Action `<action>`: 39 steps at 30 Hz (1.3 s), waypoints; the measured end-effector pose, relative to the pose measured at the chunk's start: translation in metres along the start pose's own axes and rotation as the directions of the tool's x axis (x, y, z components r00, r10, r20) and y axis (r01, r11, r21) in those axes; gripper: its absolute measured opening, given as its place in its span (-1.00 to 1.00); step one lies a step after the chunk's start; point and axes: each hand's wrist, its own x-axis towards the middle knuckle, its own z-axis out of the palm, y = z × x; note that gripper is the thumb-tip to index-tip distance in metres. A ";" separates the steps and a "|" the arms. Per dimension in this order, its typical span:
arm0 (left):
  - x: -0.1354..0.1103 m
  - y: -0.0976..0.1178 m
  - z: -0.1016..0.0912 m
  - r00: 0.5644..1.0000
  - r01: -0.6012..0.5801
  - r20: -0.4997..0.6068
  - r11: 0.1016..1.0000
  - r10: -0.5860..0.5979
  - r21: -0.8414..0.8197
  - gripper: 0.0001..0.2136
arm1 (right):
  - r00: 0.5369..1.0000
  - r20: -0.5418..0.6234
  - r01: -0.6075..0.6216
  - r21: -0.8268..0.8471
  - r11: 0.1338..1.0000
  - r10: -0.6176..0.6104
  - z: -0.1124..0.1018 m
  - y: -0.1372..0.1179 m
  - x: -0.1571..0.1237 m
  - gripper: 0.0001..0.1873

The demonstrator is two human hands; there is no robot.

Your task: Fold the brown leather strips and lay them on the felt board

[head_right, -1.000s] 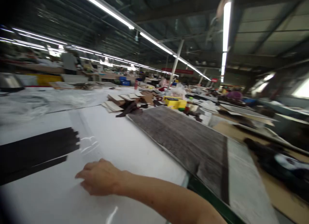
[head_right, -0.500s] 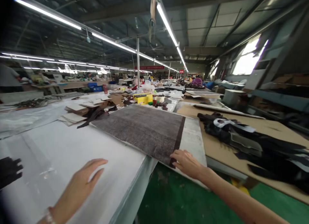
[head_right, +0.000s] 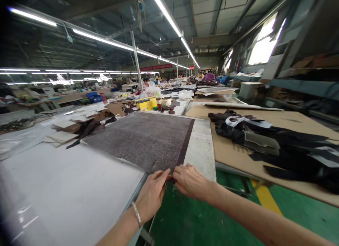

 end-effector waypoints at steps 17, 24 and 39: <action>-0.015 -0.004 0.017 0.993 0.107 -0.051 0.994 -0.107 -0.007 -0.35 | 1.000 -0.012 0.003 0.040 0.999 -0.002 0.009 0.000 0.009 -0.92; -0.017 -0.003 0.020 0.992 0.088 -0.092 0.996 -0.089 -0.016 -0.40 | 0.997 -0.036 -0.065 0.233 0.970 0.075 0.001 0.002 0.010 -0.88; -0.020 0.005 0.023 0.992 -0.024 -0.112 0.969 0.053 0.246 -0.55 | 0.758 -0.135 -0.261 0.834 0.487 0.638 -0.018 0.130 0.021 -0.83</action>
